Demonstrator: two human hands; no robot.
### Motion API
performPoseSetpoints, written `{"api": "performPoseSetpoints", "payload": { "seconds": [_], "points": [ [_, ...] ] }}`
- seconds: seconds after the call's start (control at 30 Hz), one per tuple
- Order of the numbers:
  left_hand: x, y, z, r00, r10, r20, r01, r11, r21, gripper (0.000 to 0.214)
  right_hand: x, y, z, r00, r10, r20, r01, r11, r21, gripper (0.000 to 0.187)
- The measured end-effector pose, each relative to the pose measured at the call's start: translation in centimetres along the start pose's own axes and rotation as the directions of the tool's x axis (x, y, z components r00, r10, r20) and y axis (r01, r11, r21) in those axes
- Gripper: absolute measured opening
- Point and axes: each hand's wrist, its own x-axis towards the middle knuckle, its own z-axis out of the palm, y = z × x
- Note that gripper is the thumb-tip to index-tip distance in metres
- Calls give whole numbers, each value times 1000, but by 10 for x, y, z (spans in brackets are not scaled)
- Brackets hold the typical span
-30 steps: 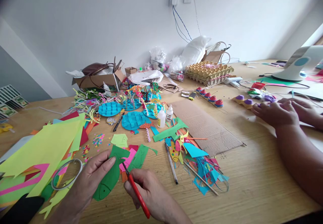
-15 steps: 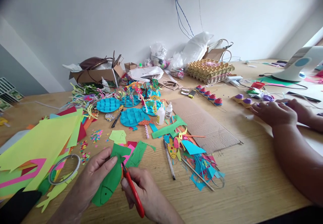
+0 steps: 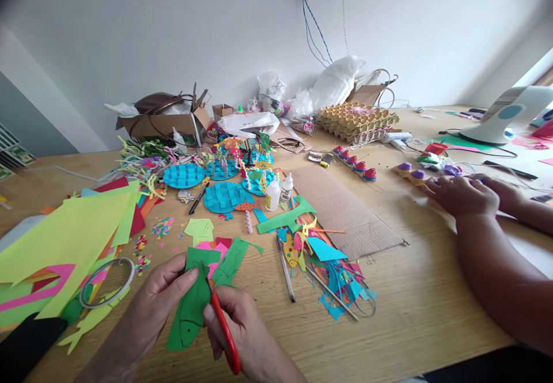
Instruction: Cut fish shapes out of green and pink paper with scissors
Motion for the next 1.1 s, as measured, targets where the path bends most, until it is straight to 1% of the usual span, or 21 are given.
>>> {"api": "performPoseSetpoints", "payload": {
  "seconds": [0.27,0.47,0.8,0.97,1.1],
  "points": [
    [-1,-2,1,1000,3,6,-3,1000,0,22,-1,7,1,1000,-24,-5,24,998,60,49],
    [0,-3,1,1000,14,21,-14,1000,14,19,-3,6,1,1000,-21,-16,22,997,70,49],
    [-2,-2,1,1000,17,16,-18,1000,24,20,-4,2,2,1000,-11,-16,12,999,42,52],
    [-2,-4,0,1000,21,-5,-21,1000,6,21,-5,3,1,999,-38,-22,38,999,-9,50],
    [-4,-1,0,1000,17,1,-17,1000,-3,22,-5,3,0,999,-39,-24,37,998,-49,48]
  ]
}}
